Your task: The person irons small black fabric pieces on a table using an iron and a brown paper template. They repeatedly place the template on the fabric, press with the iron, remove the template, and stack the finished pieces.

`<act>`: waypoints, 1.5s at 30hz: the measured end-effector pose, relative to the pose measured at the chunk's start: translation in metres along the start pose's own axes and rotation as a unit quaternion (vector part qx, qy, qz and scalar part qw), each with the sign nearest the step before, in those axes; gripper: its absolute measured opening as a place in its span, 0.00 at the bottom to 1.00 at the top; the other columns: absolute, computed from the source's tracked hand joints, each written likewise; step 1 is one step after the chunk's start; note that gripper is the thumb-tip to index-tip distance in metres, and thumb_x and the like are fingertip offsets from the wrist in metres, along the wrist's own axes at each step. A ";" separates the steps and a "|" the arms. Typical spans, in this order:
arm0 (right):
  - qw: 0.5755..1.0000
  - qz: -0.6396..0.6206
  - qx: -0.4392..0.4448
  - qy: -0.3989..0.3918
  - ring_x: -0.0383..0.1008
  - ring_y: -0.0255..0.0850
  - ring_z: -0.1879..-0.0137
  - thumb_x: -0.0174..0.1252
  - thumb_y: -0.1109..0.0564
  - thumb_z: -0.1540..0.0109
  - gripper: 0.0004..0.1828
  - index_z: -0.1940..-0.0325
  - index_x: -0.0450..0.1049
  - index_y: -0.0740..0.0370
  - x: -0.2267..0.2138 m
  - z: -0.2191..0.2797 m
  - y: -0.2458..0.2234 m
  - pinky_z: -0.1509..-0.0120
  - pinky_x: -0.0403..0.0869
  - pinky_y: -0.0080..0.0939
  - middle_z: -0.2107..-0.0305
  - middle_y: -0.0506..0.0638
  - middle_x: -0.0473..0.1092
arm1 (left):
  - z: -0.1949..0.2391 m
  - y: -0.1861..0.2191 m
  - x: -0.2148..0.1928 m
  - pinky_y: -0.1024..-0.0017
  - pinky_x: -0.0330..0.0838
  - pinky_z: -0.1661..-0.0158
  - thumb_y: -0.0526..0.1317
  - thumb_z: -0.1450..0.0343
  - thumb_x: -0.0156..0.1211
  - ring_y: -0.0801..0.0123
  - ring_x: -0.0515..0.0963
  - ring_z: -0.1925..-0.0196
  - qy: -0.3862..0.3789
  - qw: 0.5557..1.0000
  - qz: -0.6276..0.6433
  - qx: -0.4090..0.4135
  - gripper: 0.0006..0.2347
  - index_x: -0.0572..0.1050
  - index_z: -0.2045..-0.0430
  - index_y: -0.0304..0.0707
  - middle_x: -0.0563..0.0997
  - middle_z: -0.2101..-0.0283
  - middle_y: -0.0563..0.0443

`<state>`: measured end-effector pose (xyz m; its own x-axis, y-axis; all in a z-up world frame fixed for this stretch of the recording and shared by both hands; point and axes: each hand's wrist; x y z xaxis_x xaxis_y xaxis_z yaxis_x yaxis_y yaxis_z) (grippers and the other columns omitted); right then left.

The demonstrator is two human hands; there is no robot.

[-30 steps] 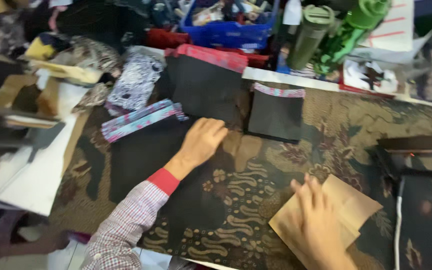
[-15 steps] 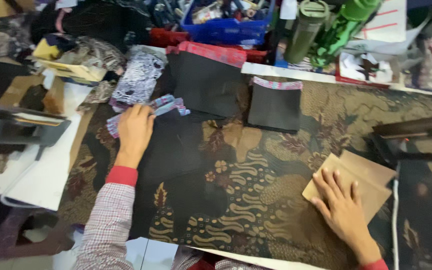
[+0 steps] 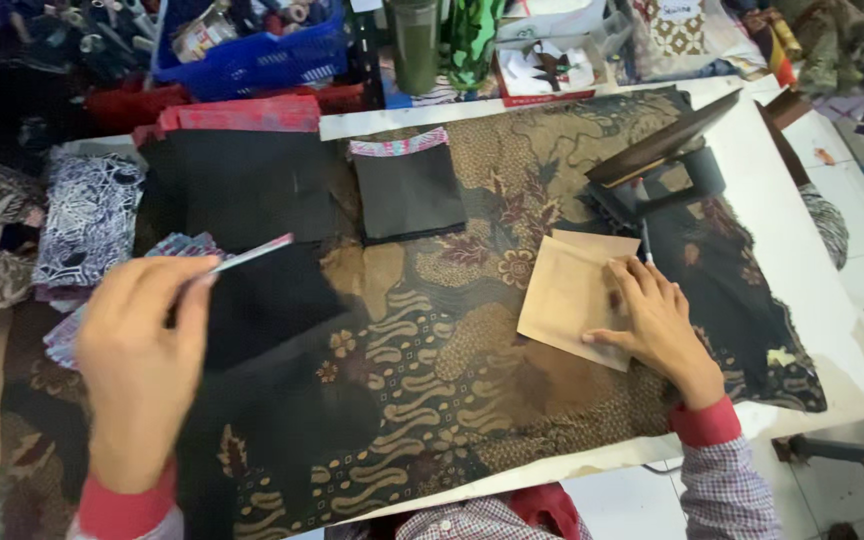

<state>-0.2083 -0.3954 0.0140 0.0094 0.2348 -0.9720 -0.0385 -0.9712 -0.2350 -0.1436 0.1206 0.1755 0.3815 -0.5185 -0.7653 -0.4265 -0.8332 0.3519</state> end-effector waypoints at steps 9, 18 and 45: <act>0.991 -0.071 0.010 0.114 0.63 0.61 0.37 0.73 0.55 0.49 0.49 0.27 0.60 0.64 -0.001 0.002 0.006 0.31 0.68 0.54 0.44 0.69 0.60 | 0.047 0.066 0.097 0.62 0.74 0.58 0.33 0.35 0.63 0.56 0.80 0.60 0.000 0.966 0.061 0.250 0.10 0.78 0.62 0.29 0.80 0.62 0.44; 0.846 -0.486 0.111 0.190 0.70 0.30 0.52 0.56 0.66 0.31 0.18 0.37 0.69 0.64 -0.043 0.011 -0.024 0.47 0.70 0.29 0.55 0.47 0.71 | 0.144 0.078 0.158 0.62 0.74 0.52 0.34 0.38 0.59 0.56 0.79 0.54 -0.135 0.953 0.164 0.217 0.11 0.77 0.63 0.30 0.79 0.59 0.44; 0.906 -0.216 -0.362 0.028 0.67 0.56 0.41 0.61 0.61 0.41 0.31 0.33 0.66 0.60 0.064 -0.058 -0.250 0.38 0.64 0.55 0.46 0.58 0.68 | 0.132 0.007 0.120 0.47 0.52 0.34 0.54 0.41 0.74 0.44 0.62 0.33 -0.196 0.969 0.149 -0.008 0.38 0.66 0.39 0.33 0.66 0.36 0.36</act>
<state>-0.1397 -0.1404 0.0109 -0.0808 0.6162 -0.7834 0.6465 -0.5659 -0.5117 -0.2094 0.0779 0.0148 -0.1003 -0.6266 -0.7729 -0.4555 -0.6617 0.5956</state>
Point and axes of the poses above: each hand's wrist, its own z-axis away from the middle knuckle, its own x-axis out of the palm, y = z × x
